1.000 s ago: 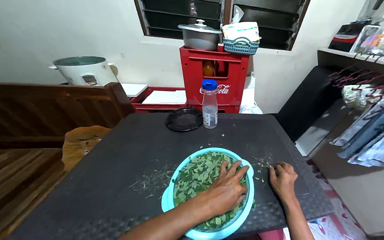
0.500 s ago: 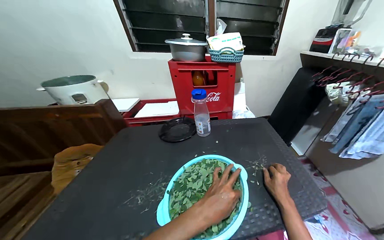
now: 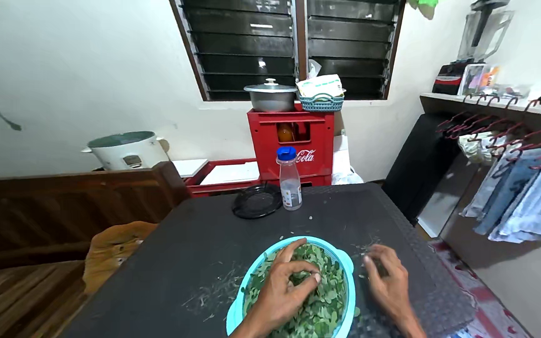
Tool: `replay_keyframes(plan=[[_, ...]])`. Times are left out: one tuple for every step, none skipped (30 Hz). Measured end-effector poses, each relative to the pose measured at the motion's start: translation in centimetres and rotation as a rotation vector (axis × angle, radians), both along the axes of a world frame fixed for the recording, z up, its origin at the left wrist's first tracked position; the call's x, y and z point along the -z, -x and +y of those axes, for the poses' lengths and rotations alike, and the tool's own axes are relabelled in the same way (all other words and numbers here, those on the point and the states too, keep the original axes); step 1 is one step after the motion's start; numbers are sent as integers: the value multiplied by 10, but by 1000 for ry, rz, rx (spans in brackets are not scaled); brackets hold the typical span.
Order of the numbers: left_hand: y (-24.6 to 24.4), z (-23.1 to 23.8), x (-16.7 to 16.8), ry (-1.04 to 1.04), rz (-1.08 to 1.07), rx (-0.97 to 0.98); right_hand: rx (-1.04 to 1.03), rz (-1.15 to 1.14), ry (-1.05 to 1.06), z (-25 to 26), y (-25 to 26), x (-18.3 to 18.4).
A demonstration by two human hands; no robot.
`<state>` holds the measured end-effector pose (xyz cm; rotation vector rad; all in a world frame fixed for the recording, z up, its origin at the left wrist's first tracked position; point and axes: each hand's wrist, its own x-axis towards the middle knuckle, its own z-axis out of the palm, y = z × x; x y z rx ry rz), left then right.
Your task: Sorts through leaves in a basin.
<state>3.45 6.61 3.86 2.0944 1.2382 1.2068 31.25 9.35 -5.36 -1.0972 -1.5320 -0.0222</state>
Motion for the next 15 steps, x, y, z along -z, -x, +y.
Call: replay_keyframes(plan=[[-1, -4, -1, -23, -53, -31, -172, 58, 3, -16, 18, -17], [-3, -8, -1, -40, -101, -60, -325, 105, 34, -32, 35, -31], [-5, -12, -1, -51, -145, -80, -431, 137, 75, -44, 51, -41], [-8, -16, 0, -60, -185, -88, -492, 170, 96, -51, 64, -47], [-11, -20, 1, -67, -223, -90, -516, 208, 98, -53, 74, -51], [-13, -25, 1, -66, -254, -89, -522, 248, 102, -55, 81, -55], [-15, -29, 3, -61, -279, -86, -524, 289, 110, -56, 87, -58], [-16, -33, 4, -52, -304, -76, -541, 325, 123, -58, 91, -62], [-16, -36, 5, -42, -328, -70, -565, 349, 134, -59, 93, -65], [-14, -38, 7, -38, -347, -61, -587, 358, 142, -60, 95, -68], [-10, -38, 9, -43, -368, -46, -604, 359, 149, -59, 96, -70], [-4, -38, 10, -52, -392, -31, -618, 360, 156, -59, 96, -71], [1, -39, 11, -56, -425, -17, -627, 359, 163, -59, 95, -72], [6, -41, 8, -48, -459, -4, -635, 360, 166, -58, 94, -74], [9, -43, 4, -34, -483, 11, -644, 361, 173, -58, 93, -76]])
